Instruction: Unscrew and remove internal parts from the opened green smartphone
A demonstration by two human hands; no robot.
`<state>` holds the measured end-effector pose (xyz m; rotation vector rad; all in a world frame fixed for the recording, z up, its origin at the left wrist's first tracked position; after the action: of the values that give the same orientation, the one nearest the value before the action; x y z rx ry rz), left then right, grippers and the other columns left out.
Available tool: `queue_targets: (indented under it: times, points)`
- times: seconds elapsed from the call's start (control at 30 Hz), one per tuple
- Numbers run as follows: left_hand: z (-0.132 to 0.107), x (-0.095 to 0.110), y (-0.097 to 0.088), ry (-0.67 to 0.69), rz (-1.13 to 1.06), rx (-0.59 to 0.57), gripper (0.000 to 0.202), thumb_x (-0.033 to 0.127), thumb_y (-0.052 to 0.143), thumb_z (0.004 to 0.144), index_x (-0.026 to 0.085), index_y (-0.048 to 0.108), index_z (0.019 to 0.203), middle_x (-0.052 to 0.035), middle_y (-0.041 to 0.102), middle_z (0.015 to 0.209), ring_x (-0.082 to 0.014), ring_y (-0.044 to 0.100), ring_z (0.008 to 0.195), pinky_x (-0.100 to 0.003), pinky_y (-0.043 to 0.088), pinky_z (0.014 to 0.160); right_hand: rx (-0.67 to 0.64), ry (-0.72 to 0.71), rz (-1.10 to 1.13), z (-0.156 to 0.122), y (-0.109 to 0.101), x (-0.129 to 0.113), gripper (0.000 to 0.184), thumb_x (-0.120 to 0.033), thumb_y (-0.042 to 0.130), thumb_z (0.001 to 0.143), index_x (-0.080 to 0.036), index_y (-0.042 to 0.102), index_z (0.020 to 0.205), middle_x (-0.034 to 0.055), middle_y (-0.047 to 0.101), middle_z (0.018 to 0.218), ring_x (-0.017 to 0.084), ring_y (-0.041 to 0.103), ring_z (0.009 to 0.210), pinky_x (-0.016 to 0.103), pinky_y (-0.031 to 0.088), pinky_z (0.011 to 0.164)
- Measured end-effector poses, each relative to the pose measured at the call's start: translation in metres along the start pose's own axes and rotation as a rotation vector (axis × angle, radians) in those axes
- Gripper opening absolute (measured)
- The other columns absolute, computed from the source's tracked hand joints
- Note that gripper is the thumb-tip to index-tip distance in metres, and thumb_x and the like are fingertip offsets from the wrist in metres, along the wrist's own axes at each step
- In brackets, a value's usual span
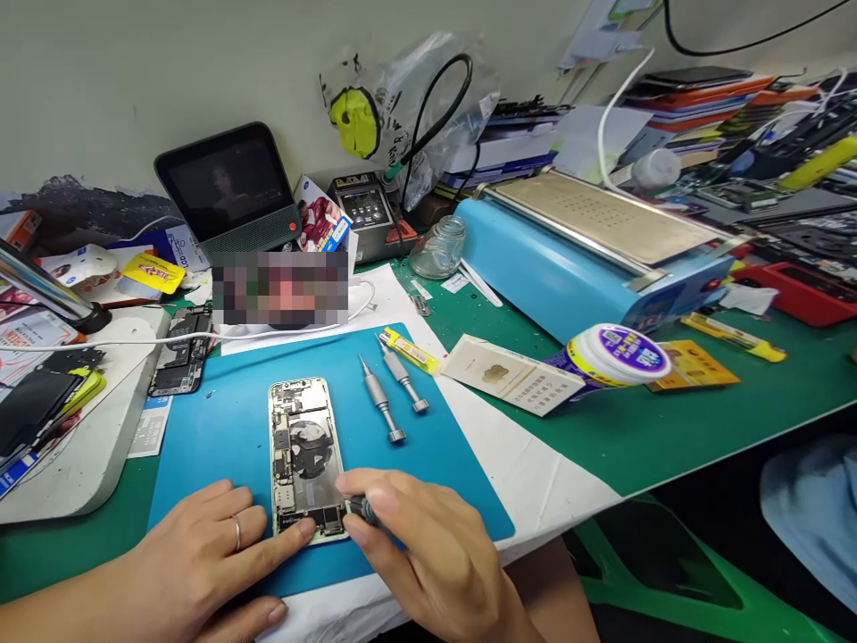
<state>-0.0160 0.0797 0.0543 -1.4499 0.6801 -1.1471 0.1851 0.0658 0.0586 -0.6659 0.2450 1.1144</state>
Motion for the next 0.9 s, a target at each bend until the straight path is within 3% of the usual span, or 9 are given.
queue_targets:
  times: [0.4, 0.6, 0.73, 0.9]
  points:
    - [0.001, 0.0, -0.002, 0.003, 0.005, 0.007, 0.048, 0.039, 0.057, 0.106, 0.016, 0.05, 0.147, -0.0024, 0.066, 0.09, -0.021, 0.059, 0.076, -0.037, 0.04, 0.068, -0.009, 0.015, 0.002, -0.002, 0.0, 0.0, 0.081, 0.003, 0.063, 0.093, -0.027, 0.036, 0.164, 0.0092, 0.082, 0.108, 0.021, 0.082, 0.09, 0.031, 0.071, 0.069]
    - [0.001, 0.0, -0.002, 0.004, 0.013, 0.013, 0.049, 0.039, 0.057, 0.106, 0.015, 0.049, 0.148, -0.0028, 0.065, 0.089, -0.0207, 0.057, 0.075, -0.037, 0.039, 0.067, 0.049, 0.047, 0.038, -0.006, -0.002, 0.002, 0.085, 0.006, 0.063, 0.09, -0.03, 0.039, 0.162, 0.0063, 0.082, 0.11, 0.02, 0.082, 0.086, 0.03, 0.071, 0.067]
    - [0.002, 0.0, -0.003, 0.031, -0.01, 0.034, 0.044, 0.037, 0.048, 0.11, 0.013, 0.051, 0.146, -0.0034, 0.064, 0.088, -0.0211, 0.056, 0.075, -0.036, 0.037, 0.066, 0.115, 0.17, 0.069, -0.008, -0.004, 0.01, 0.08, 0.005, 0.064, 0.091, -0.031, 0.043, 0.159, 0.0037, 0.082, 0.109, 0.019, 0.081, 0.083, 0.034, 0.072, 0.074]
    - [0.003, -0.003, -0.002, 0.044, -0.007, 0.057, 0.043, 0.032, 0.042, 0.113, 0.013, 0.05, 0.149, -0.0026, 0.062, 0.086, -0.0207, 0.056, 0.076, -0.036, 0.035, 0.069, 0.053, 0.103, 0.205, 0.002, -0.004, 0.008, 0.078, 0.006, 0.062, 0.09, -0.026, 0.043, 0.158, 0.0045, 0.079, 0.111, 0.017, 0.08, 0.092, 0.034, 0.071, 0.084]
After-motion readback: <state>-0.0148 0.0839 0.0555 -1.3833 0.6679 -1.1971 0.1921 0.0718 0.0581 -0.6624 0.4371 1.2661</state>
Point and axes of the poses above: each hand's wrist, its own z-axis towards the middle knuckle, its own y-axis out of the palm, x = y × z, the point moved 6 cm from there along z, towards the middle knuckle
